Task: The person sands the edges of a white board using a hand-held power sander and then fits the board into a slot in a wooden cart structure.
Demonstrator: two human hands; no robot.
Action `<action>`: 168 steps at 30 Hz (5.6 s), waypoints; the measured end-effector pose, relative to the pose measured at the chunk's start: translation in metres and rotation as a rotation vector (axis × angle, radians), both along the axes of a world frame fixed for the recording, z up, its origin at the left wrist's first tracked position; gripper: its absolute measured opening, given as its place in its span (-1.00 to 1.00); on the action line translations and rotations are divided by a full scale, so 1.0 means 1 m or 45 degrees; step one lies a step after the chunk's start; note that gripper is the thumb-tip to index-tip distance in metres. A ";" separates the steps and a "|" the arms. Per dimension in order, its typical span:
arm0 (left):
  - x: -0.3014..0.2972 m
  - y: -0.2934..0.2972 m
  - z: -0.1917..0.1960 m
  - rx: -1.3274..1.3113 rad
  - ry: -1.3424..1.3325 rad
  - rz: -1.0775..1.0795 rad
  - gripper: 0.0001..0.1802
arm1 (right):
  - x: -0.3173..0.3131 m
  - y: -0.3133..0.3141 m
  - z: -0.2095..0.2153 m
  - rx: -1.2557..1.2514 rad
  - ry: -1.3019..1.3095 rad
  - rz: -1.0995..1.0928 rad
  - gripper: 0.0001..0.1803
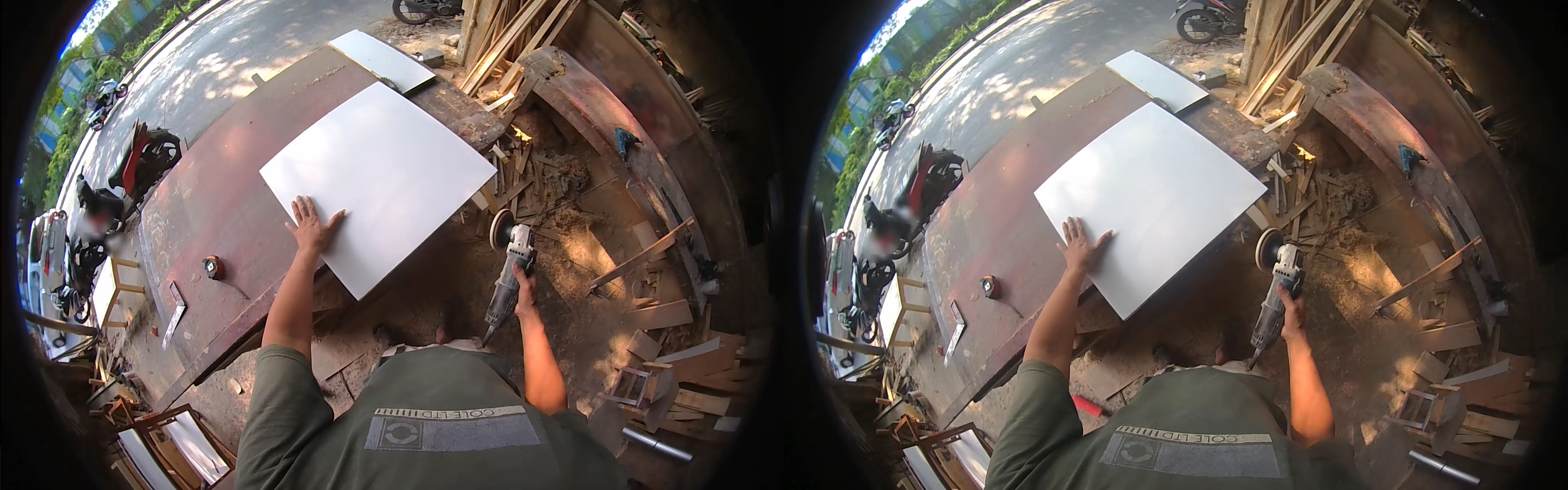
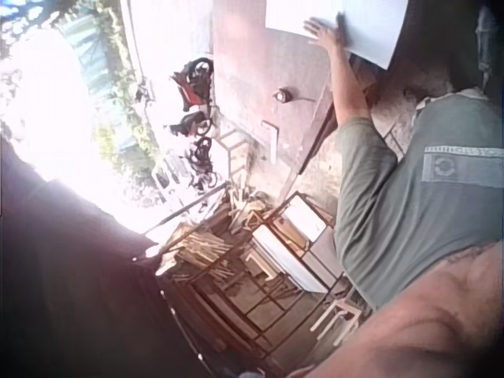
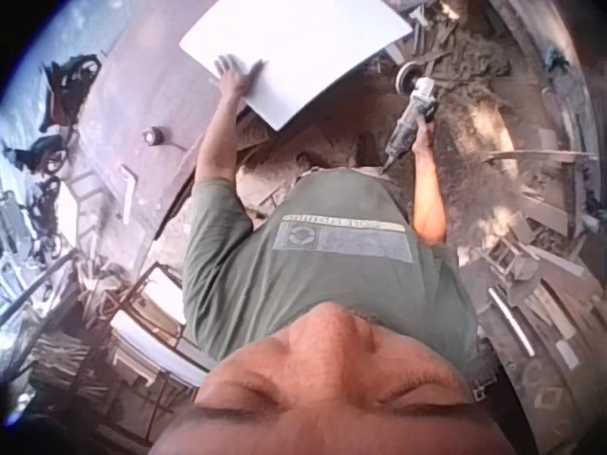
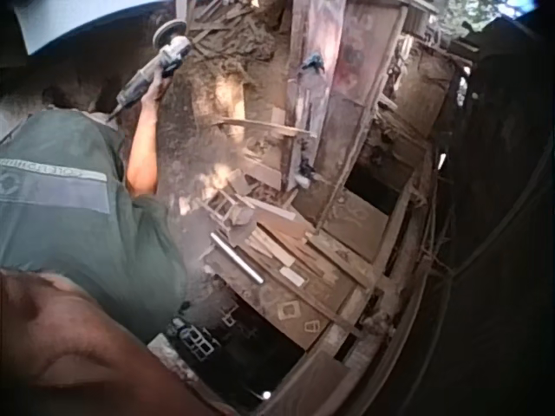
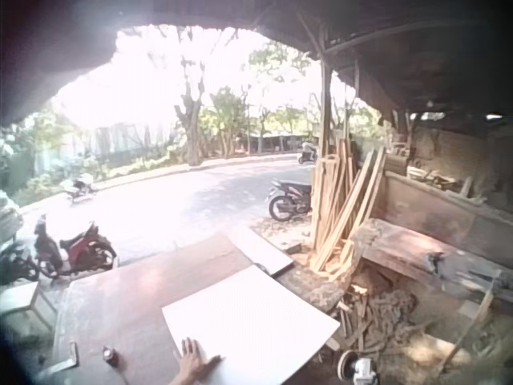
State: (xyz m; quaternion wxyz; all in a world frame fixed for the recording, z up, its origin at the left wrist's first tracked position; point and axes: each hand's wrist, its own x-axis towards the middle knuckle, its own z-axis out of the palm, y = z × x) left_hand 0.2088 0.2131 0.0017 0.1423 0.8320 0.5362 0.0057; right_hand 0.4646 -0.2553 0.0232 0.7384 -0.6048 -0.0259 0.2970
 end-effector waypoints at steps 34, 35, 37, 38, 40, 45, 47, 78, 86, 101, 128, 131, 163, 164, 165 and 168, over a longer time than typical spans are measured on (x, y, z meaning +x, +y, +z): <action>0.026 -0.161 0.037 0.108 -0.122 -0.792 -0.08 | 0.080 0.052 -0.051 0.538 0.904 0.403 -0.36; 0.026 -0.160 0.035 0.113 -0.126 -0.792 -0.08 | 0.083 0.051 -0.052 0.543 0.889 0.421 -0.35; 0.025 -0.160 0.031 0.125 -0.136 -0.789 -0.09 | 0.095 0.047 -0.052 0.486 0.831 0.456 -0.33; 0.026 -0.160 0.029 0.129 -0.141 -0.790 -0.09 | 0.103 0.045 -0.048 0.448 0.802 0.498 -0.31; 0.025 -0.159 0.028 0.129 -0.123 -0.782 -0.09 | 0.115 0.041 -0.036 0.332 0.782 0.538 -0.29; 0.027 -0.158 0.026 0.137 -0.078 -0.773 -0.07 | 0.156 0.038 -0.017 0.164 0.792 0.706 -0.29; 0.025 -0.158 0.025 0.136 -0.078 -0.771 -0.05 | 0.176 0.037 -0.006 0.120 0.778 0.792 -0.32; 0.150 -0.240 -0.008 0.232 -0.059 -0.596 -0.17 | 0.063 -0.022 -0.016 0.330 0.674 -0.189 -0.42; 0.105 -0.143 0.057 -0.143 0.004 -1.560 0.25 | 0.048 -0.071 -0.001 0.399 0.585 -0.383 -0.43; -0.038 -0.124 0.044 0.065 0.061 -1.447 -0.07 | 0.025 -0.089 -0.009 0.424 0.600 -0.475 -0.44; 0.158 -0.180 0.034 0.114 0.042 -1.147 -0.05 | -0.028 -0.038 -0.015 0.563 0.651 -0.357 -0.42; 0.136 -0.163 0.011 0.215 -0.181 -1.209 -0.03 | -0.023 -0.014 -0.019 0.614 0.738 -0.302 -0.43; 0.130 -0.154 -0.002 0.210 -0.199 -1.205 0.06 | 0.023 -0.034 -0.019 0.425 0.705 0.171 -0.34; 0.131 -0.155 -0.001 0.199 -0.201 -1.207 0.06 | 0.020 -0.031 -0.020 0.477 0.701 0.170 -0.34; 0.132 -0.155 0.000 0.188 -0.202 -1.209 0.05 | 0.014 -0.025 -0.022 0.489 0.696 0.096 -0.35; 0.131 -0.154 0.002 0.202 -0.165 -1.205 0.06 | -0.014 0.006 -0.008 0.454 0.683 -0.058 -0.38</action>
